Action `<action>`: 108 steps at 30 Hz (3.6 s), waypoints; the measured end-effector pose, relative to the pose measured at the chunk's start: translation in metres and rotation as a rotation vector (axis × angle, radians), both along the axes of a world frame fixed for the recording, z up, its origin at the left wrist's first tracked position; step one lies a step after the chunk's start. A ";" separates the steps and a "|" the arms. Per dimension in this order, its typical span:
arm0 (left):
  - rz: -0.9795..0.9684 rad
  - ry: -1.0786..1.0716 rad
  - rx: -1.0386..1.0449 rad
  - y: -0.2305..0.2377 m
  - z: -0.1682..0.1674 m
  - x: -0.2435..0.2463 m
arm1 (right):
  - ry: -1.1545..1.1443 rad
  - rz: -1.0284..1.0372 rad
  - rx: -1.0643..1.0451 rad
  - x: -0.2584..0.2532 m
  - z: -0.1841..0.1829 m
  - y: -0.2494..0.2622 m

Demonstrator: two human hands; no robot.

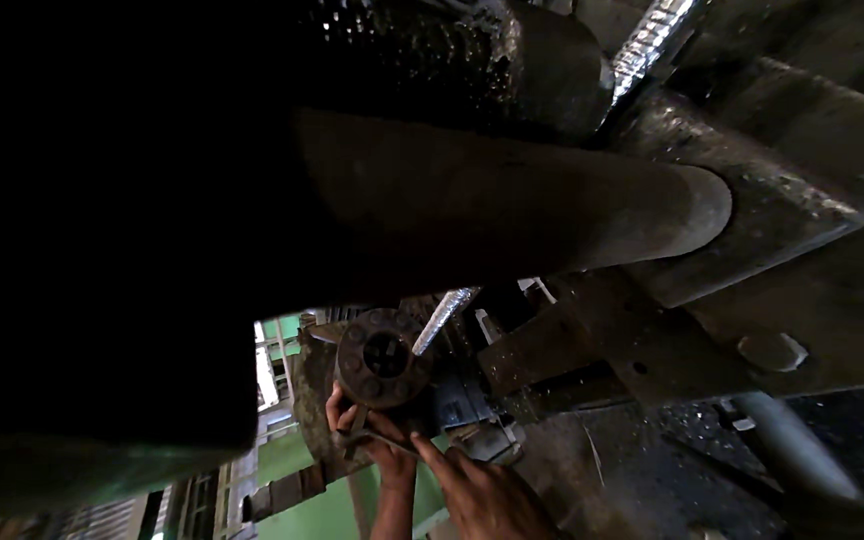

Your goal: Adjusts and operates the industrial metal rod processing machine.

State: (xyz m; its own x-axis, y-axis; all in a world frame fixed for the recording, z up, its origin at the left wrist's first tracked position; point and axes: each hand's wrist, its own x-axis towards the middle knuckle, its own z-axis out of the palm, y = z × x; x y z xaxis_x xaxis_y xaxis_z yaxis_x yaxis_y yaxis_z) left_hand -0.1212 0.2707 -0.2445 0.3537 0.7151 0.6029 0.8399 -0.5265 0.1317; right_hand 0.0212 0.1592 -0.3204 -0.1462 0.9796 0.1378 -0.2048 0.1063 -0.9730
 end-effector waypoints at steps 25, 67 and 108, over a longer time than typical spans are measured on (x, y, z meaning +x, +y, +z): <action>0.031 0.066 0.021 0.001 0.002 0.015 | -0.060 -0.070 0.020 -0.003 -0.007 0.006; -0.045 -0.093 -0.012 0.004 -0.005 -0.020 | -0.125 -0.042 0.041 -0.008 -0.012 0.023; 0.001 0.111 0.089 0.004 -0.004 -0.019 | -0.104 -0.173 -0.136 0.015 -0.012 0.011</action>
